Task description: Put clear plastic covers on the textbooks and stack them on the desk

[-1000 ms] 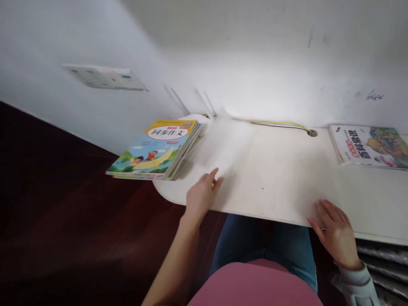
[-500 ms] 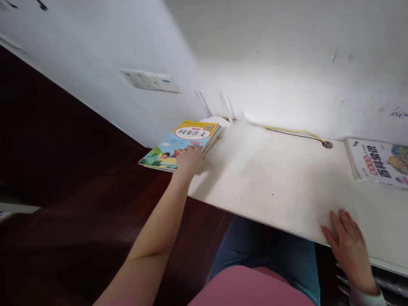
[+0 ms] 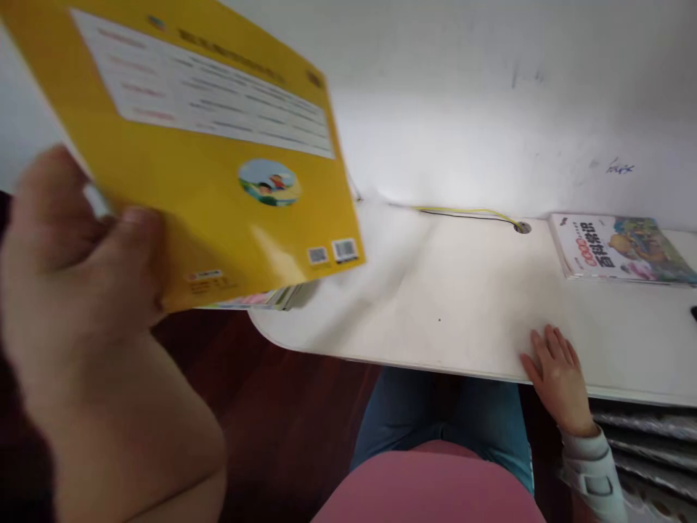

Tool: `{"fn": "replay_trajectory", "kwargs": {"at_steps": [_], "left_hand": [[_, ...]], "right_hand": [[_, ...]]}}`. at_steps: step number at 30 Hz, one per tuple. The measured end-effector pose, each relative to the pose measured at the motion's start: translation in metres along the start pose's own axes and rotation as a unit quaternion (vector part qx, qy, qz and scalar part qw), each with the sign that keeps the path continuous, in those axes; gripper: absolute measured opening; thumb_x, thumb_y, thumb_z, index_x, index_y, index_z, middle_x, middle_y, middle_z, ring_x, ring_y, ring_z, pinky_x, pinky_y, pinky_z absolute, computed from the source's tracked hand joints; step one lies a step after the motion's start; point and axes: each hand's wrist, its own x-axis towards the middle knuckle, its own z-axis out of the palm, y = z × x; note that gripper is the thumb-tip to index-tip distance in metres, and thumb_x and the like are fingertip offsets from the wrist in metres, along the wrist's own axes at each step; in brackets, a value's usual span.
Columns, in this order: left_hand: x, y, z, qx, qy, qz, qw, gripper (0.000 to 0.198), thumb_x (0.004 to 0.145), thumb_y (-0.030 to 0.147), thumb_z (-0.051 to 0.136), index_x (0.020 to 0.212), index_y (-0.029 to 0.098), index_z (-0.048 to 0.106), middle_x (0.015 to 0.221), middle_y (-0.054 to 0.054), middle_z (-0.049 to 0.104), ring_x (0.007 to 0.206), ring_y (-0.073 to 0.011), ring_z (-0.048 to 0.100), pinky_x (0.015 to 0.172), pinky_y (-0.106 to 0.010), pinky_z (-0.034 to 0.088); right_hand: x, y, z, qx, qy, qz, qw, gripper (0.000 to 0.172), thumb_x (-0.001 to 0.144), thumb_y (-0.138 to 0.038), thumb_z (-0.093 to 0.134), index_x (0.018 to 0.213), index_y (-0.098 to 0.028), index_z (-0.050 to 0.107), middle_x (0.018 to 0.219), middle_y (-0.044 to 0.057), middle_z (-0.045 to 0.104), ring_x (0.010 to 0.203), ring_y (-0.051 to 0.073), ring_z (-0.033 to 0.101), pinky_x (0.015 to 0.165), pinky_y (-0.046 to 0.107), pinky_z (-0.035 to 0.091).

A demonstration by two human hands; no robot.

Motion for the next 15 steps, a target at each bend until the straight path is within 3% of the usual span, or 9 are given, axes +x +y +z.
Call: {"fn": "replay_trajectory", "kwargs": {"at_steps": [2,4,7,10,12,15], "left_hand": [[-0.022,-0.002,0.03,-0.214,-0.037,-0.061,0.974,0.049,0.071,0.031,0.068,0.117,0.022,0.058,0.121,0.002,0.065,0.113,-0.0212,0.058,0.1,-0.039,0.047],[-0.048,-0.011,0.066,-0.337,-0.125,-0.191,0.913,0.046,0.068,0.031,0.072,0.111,0.022,0.061,0.112,-0.001,0.07,0.11,-0.0237,0.061,0.093,-0.038,0.053],[-0.09,-0.026,0.117,-0.422,-0.266,-0.33,0.801,0.056,0.071,0.033,0.071,0.123,0.02,0.055,0.113,-0.005,0.07,0.109,-0.0268,0.063,0.088,-0.041,0.055],[-0.129,-0.038,0.153,-0.436,-0.335,-0.39,0.739,0.069,0.072,0.034,0.07,0.134,0.02,0.045,0.113,-0.008,0.07,0.102,-0.0266,0.067,0.086,-0.042,0.055],[-0.147,-0.047,0.166,-0.4,-0.36,-0.39,0.747,0.068,0.076,0.036,0.066,0.137,0.019,0.041,0.115,-0.009,0.069,0.101,-0.0267,0.067,0.087,-0.043,0.054],[-0.162,-0.063,0.171,-0.282,-0.386,-0.302,0.825,0.056,0.087,0.038,0.051,0.139,0.018,0.041,0.125,-0.012,0.064,0.112,-0.0279,0.062,0.093,-0.047,0.05]], "right_hand": [[0.001,-0.002,-0.001,-0.002,-0.004,0.01,1.0,0.048,0.094,-0.044,0.042,0.124,-0.008,0.055,0.133,0.025,0.052,0.128,0.035,0.046,0.098,0.05,0.044],[0.001,-0.004,-0.002,-0.001,-0.01,0.017,1.0,0.047,0.094,-0.042,0.043,0.124,-0.009,0.055,0.133,0.024,0.052,0.129,0.034,0.046,0.099,0.049,0.044],[0.002,-0.005,-0.003,-0.002,-0.017,0.021,1.0,0.046,0.093,-0.041,0.045,0.124,-0.01,0.056,0.134,0.024,0.053,0.129,0.033,0.046,0.1,0.048,0.043],[0.003,-0.006,-0.003,-0.002,-0.023,0.027,0.999,0.045,0.093,-0.041,0.045,0.125,-0.011,0.055,0.135,0.023,0.052,0.129,0.033,0.046,0.101,0.049,0.043],[0.003,-0.006,-0.004,0.0,-0.024,0.03,0.999,0.045,0.093,-0.041,0.045,0.126,-0.012,0.055,0.137,0.023,0.051,0.13,0.032,0.045,0.101,0.049,0.043],[0.003,-0.008,-0.006,0.0,-0.019,0.026,0.999,0.044,0.093,-0.04,0.045,0.125,-0.01,0.056,0.136,0.023,0.051,0.129,0.033,0.046,0.101,0.048,0.043]]}}
